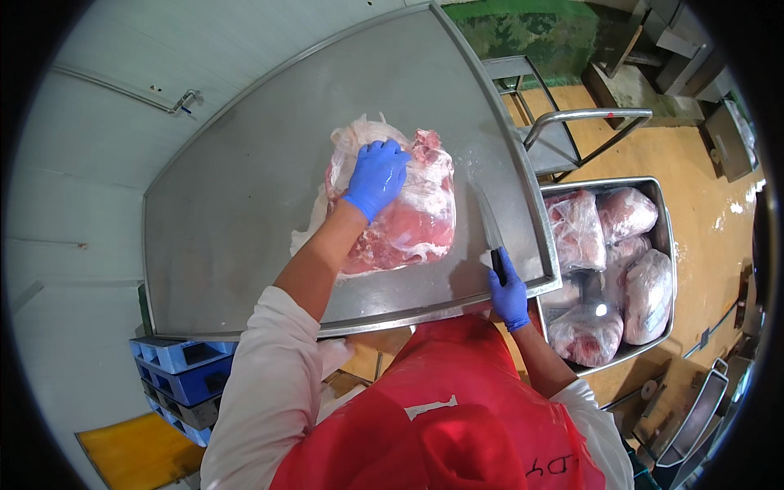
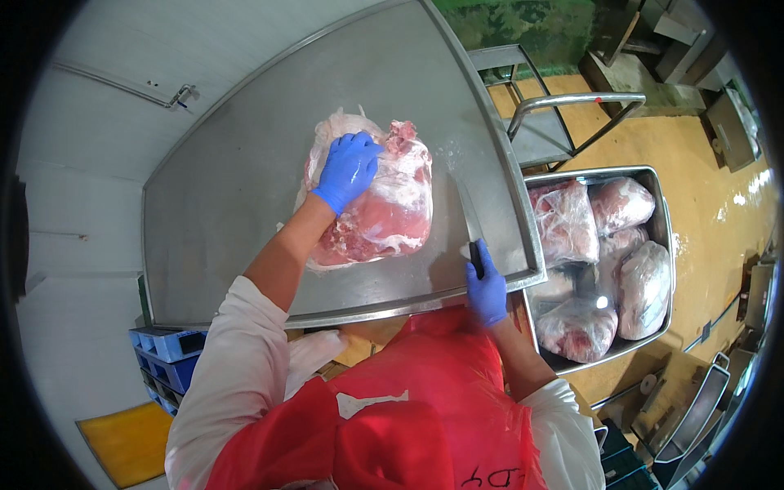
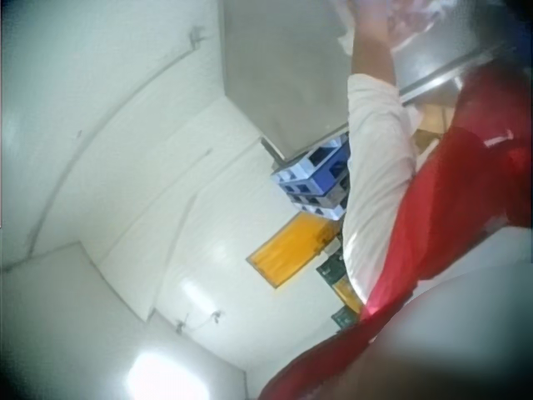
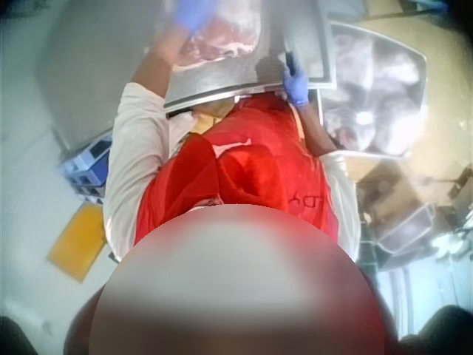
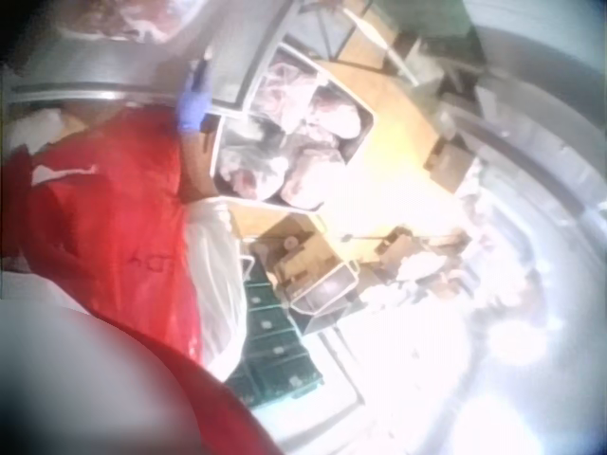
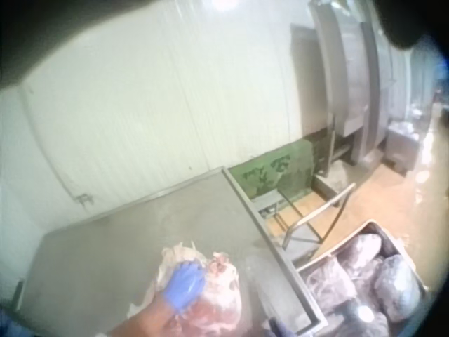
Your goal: The person unwraps a large piece of raw meat from plastic packaging on a stainless steel table. They then use a knife to trim and cut the meat, removing fat and separating portions.
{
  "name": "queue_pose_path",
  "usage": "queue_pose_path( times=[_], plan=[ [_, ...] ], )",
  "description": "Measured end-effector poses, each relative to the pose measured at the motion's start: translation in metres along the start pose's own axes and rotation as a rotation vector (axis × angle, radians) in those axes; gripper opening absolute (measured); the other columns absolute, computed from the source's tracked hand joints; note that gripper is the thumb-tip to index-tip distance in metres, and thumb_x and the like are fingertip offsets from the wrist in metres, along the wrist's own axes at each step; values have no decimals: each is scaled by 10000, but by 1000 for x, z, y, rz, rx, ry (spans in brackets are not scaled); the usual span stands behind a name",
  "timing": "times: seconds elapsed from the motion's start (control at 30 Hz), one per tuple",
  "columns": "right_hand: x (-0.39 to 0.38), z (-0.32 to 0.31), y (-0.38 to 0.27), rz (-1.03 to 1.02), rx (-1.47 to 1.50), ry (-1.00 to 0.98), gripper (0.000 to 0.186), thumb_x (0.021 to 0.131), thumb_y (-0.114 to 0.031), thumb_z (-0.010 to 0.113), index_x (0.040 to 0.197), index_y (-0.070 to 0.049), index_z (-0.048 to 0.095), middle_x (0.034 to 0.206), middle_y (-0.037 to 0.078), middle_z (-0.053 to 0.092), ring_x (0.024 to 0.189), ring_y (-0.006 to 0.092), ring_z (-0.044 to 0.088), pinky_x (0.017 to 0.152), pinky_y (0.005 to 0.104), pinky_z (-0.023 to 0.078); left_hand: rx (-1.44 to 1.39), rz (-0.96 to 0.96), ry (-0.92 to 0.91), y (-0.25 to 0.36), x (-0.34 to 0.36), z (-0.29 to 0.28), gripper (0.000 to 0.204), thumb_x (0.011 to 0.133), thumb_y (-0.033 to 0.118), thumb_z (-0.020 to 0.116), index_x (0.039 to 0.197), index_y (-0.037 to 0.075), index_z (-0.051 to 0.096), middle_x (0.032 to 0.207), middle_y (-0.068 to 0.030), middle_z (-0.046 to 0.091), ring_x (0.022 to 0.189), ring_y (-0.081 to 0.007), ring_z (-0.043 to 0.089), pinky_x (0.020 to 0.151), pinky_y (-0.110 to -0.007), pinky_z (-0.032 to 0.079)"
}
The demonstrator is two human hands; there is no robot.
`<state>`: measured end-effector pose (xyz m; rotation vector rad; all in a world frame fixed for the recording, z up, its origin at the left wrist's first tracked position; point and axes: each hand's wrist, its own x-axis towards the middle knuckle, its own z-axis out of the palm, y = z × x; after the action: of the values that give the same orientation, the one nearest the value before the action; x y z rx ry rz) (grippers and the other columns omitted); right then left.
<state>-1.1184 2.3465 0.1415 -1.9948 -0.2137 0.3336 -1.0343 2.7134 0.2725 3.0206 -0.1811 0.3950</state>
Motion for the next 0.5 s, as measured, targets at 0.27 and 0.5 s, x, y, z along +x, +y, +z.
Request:
queue_pose_path(
  times=[0.27, 0.5],
  plan=[
    [-14, -33, -3, -17, -17, -80, 679, 944, -109, 624, 1582, -91, 391, 1200, 289, 700, 1084, 396, 717, 879, 436, 564, -414, -232, 119, -25, 8, 41, 139, 947, 151, 584, 910, 40, 659, 848, -196, 670, 849, -401, 632, 757, -505, 500],
    [-29, -47, -30, -154, 139, -127, 676, 925, -25, 635, 1565, -71, 423, 1389, 251, 632, 1281, 340, 638, 1032, 374, 517, -865, -421, 190, -19, 0, 45, 160, 983, 55, 515, 842, 35, 588, 755, 6, 506, 730, -110, 467, 704, -292, 441]
  ],
)
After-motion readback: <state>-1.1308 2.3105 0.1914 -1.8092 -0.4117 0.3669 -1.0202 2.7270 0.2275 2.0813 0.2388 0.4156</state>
